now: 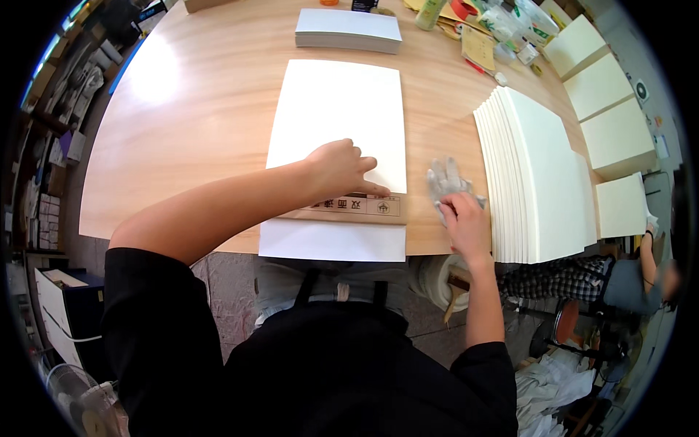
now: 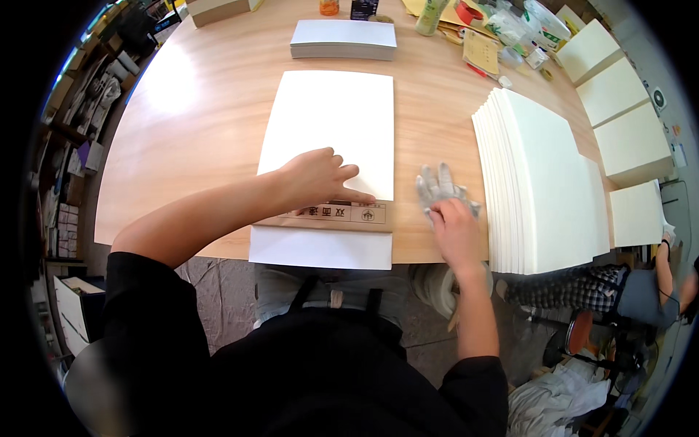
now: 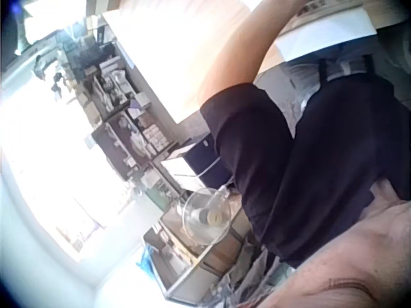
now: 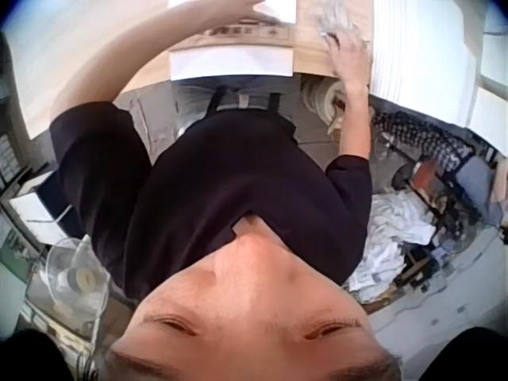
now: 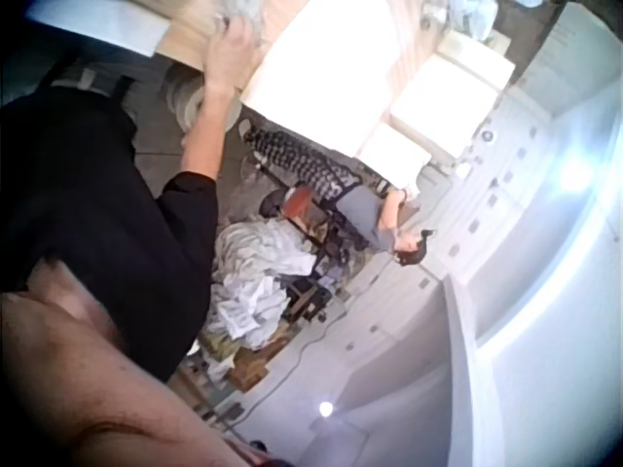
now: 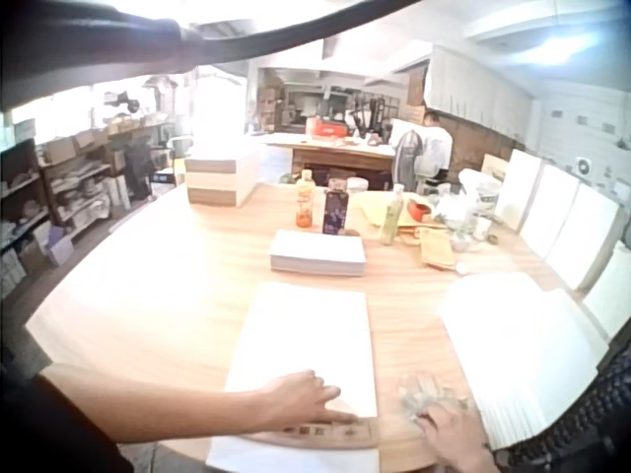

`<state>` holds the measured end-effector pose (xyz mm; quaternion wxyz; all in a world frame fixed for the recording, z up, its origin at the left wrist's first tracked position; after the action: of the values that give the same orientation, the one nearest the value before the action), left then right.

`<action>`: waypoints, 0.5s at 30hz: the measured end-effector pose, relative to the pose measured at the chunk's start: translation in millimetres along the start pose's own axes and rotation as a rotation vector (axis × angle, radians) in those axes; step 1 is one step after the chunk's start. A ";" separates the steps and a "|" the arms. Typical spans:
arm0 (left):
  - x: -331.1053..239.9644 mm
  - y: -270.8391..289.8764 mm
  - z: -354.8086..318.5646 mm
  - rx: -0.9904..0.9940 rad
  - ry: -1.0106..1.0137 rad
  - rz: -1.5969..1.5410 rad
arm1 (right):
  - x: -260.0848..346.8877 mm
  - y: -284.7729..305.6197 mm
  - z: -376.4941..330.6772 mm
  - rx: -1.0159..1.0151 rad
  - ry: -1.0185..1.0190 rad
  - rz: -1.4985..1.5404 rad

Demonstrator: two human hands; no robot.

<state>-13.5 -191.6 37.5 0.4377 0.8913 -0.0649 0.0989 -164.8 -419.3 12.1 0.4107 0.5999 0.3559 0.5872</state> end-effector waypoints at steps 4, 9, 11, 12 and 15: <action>-0.6 -19.6 1.2 -0.111 0.059 0.023 | 54.7 9.4 8.1 0.021 0.077 0.213; 4.6 -3.9 -4.5 -0.018 -0.015 -0.035 | 120.4 -31.4 4.2 0.166 0.504 -0.033; 3.0 -1.9 -4.4 0.000 0.015 -0.008 | 112.8 -30.7 9.6 0.201 0.515 0.008; 3.4 -2.1 -5.3 -0.007 0.012 -0.004 | 111.4 -31.1 11.0 0.223 0.516 0.031; 3.4 -2.2 -7.1 -0.035 0.000 0.005 | 124.9 -31.1 11.6 0.215 0.616 -0.218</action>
<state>-10.6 -184.7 40.8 0.4528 0.8834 -0.0689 0.0986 -144.4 -293.8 35.6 0.2785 0.3926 0.5852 0.6525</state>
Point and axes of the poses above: each hand's wrist, its own z-axis towards the middle knuckle, its own y-axis out of the back of the hand, x = y × z, the point moved 5 cm from there along z, towards the middle knuckle, and after that the axes turned 14 degrees about x, right-handed, at the moved point
